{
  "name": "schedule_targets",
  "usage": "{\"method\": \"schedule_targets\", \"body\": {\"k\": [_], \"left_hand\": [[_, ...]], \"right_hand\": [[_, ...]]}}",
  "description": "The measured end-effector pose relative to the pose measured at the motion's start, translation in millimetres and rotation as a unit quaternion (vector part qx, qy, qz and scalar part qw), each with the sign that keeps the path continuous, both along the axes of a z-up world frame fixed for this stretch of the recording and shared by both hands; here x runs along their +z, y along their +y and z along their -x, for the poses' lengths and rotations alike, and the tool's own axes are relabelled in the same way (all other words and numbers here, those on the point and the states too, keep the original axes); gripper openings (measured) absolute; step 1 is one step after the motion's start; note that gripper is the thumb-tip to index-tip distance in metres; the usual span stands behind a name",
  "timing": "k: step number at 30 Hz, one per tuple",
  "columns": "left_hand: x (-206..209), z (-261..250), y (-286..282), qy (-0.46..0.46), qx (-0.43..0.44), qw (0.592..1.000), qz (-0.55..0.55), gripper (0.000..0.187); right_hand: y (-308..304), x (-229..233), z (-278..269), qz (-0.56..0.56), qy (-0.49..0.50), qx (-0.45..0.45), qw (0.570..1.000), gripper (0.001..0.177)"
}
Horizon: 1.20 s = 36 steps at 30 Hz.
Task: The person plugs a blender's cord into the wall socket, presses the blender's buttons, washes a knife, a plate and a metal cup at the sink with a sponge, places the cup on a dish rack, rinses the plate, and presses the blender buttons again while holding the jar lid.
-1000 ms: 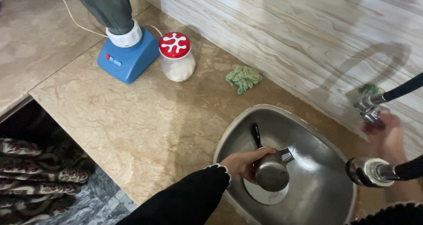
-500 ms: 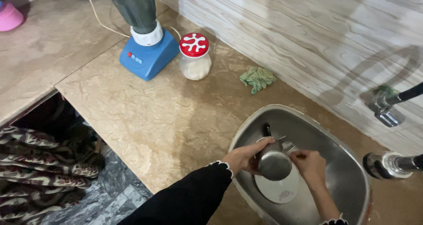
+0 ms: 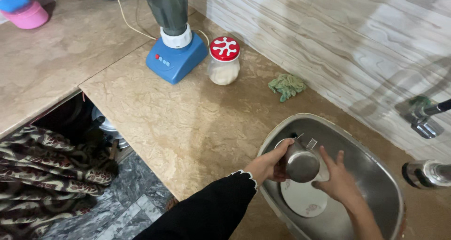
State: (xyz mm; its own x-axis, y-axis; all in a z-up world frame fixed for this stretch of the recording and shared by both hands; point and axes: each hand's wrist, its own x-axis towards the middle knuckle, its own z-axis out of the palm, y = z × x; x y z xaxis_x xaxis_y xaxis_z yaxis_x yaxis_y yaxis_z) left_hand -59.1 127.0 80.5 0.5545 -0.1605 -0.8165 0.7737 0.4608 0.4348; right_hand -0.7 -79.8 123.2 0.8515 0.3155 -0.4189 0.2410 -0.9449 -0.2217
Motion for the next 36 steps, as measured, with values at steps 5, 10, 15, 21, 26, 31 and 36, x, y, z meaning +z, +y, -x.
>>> {"method": "schedule_targets", "body": {"k": [5,10,15,21,26,31,36], "left_hand": [[-0.7,7.5,9.0,-0.019,0.013,0.999,0.025,0.108],[-7.8,8.7,20.5,-0.075,-0.033,0.996,0.025,0.107],[-20.1,14.9,52.7,-0.117,-0.084,0.987,-0.067,0.109],[-8.4,59.0,140.0,-0.472,-0.001,0.778,-0.415,0.095],[44.7,111.0,227.9,-0.61,-0.094,0.579,-0.532,0.058],[86.0,172.3,310.3,-0.486,-0.181,0.607,-0.602,0.038],[95.4,228.5,389.0,-0.504,-0.114,0.563,-0.645,0.029]], "right_hand": [[18.0,29.5,20.8,-0.242,0.127,-0.019,0.962,0.147],[65.7,36.4,61.1,-0.286,-0.056,-0.021,0.956,0.13],[101.1,50.8,85.2,-0.271,-0.196,-0.042,0.942,0.106],[147.4,72.3,98.2,-0.252,-0.173,0.086,0.948,0.094],[211.8,83.0,116.3,-0.292,-0.149,0.235,0.915,0.103],[290.6,88.6,138.2,-0.348,-0.13,0.335,0.866,0.095],[369.2,80.7,164.6,-0.387,-0.099,0.308,0.863,0.11]]}}
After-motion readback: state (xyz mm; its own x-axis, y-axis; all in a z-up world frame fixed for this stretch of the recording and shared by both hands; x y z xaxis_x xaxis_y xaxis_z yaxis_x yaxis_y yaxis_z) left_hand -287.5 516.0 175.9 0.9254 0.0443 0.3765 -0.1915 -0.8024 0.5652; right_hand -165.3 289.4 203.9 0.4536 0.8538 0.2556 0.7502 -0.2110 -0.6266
